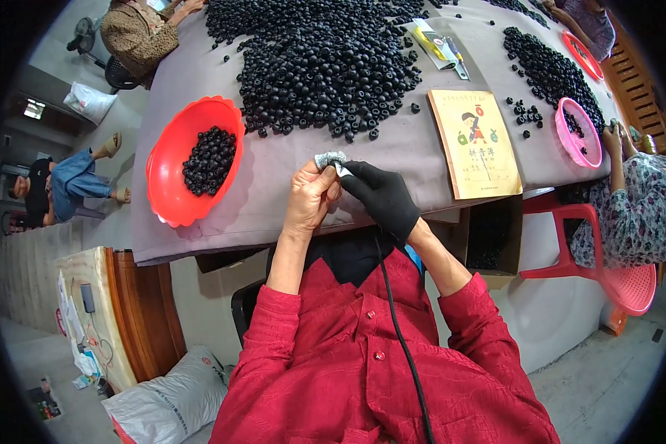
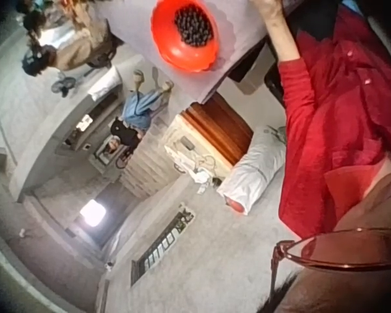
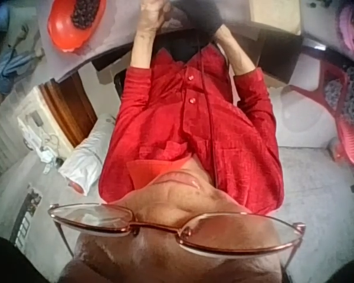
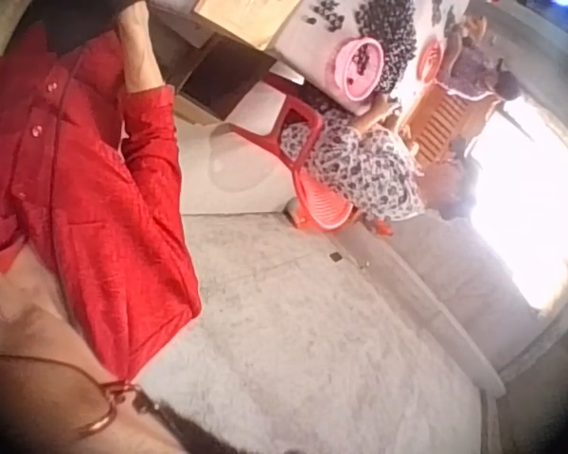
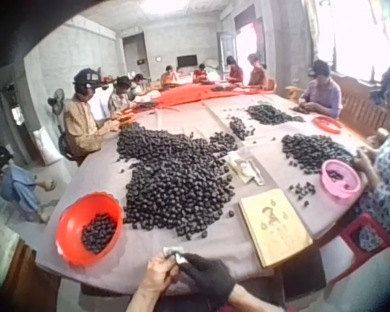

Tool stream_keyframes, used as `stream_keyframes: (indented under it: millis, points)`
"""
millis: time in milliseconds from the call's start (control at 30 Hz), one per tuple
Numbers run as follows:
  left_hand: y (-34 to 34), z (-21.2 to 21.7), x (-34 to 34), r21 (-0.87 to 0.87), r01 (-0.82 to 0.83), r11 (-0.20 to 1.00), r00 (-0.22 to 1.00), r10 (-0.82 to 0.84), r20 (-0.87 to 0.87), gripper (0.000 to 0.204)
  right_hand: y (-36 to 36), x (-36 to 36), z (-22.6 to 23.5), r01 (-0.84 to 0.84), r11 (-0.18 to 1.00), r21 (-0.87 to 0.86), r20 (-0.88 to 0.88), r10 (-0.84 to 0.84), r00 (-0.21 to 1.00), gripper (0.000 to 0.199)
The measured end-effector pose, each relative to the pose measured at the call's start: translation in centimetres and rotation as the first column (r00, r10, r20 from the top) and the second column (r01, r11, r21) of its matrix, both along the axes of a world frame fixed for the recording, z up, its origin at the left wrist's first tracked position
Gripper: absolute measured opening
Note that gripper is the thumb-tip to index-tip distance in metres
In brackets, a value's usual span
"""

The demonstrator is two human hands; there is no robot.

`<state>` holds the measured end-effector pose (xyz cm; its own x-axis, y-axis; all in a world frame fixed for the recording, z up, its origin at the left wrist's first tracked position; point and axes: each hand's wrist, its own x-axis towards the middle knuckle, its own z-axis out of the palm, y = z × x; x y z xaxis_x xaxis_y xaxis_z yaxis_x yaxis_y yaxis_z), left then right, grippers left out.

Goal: The person sorts small black spherical components from a large pile into a red bowl by hand, wearing a black glove.

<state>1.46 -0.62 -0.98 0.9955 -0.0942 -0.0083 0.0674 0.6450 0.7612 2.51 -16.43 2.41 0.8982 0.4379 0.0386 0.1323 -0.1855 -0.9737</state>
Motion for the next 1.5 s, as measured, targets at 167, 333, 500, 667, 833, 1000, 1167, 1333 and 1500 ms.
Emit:
stream_keyframes:
  millis: [167,333,500,667,833,1000,1167,1333,1500]
  points:
    - [0.2,0.0,-0.1,0.029,0.0,1.0,1.0,0.0,0.008,0.016,-0.1,0.2,0.1,-0.03,0.999,0.027,0.002,0.03,1.0,0.031]
    - [0.0,0.3,-0.2,0.037,-0.004,0.999,1.0,0.005,-0.017,0.015,0.0,0.2,-0.6,0.003,0.995,0.104,-0.013,-0.002,1.0,0.034]
    - [0.0,0.5,-0.3,0.068,-0.006,0.998,1.0,0.007,-0.012,0.015,0.0,0.2,-0.6,0.003,0.993,0.121,-0.048,0.003,0.999,0.034]
    - [0.1,0.2,-0.4,0.13,-0.006,0.991,1.0,0.005,0.002,0.016,-0.1,0.3,-0.1,0.009,0.994,0.111,-0.072,-0.001,0.997,0.033]
    - [0.2,0.1,-0.3,0.008,0.019,1.0,1.0,-0.019,-0.008,0.017,-0.1,0.1,-0.8,-0.017,0.988,0.156,0.012,0.015,1.0,0.034]
    - [0.2,0.1,-0.1,-0.028,0.026,0.999,1.0,-0.026,-0.017,0.016,-0.2,0.1,-1.2,-0.024,0.987,0.161,-0.04,0.03,0.999,0.035]
    - [0.4,0.1,-0.2,-0.044,0.051,0.998,0.999,-0.051,-0.002,0.016,-0.2,0.2,-0.7,-0.029,0.986,0.164,-0.013,0.032,0.999,0.035]
    - [0.4,0.1,-0.2,-0.046,0.05,0.998,0.999,-0.051,-0.008,0.016,-0.3,0.2,-0.5,-0.019,0.991,0.135,-0.017,0.021,1.0,0.034]
    - [0.3,0.2,-0.2,-0.038,0.031,0.999,0.999,-0.032,-0.029,0.013,-0.3,0.3,-0.6,-0.022,0.989,0.144,-0.014,0.024,1.0,0.034]
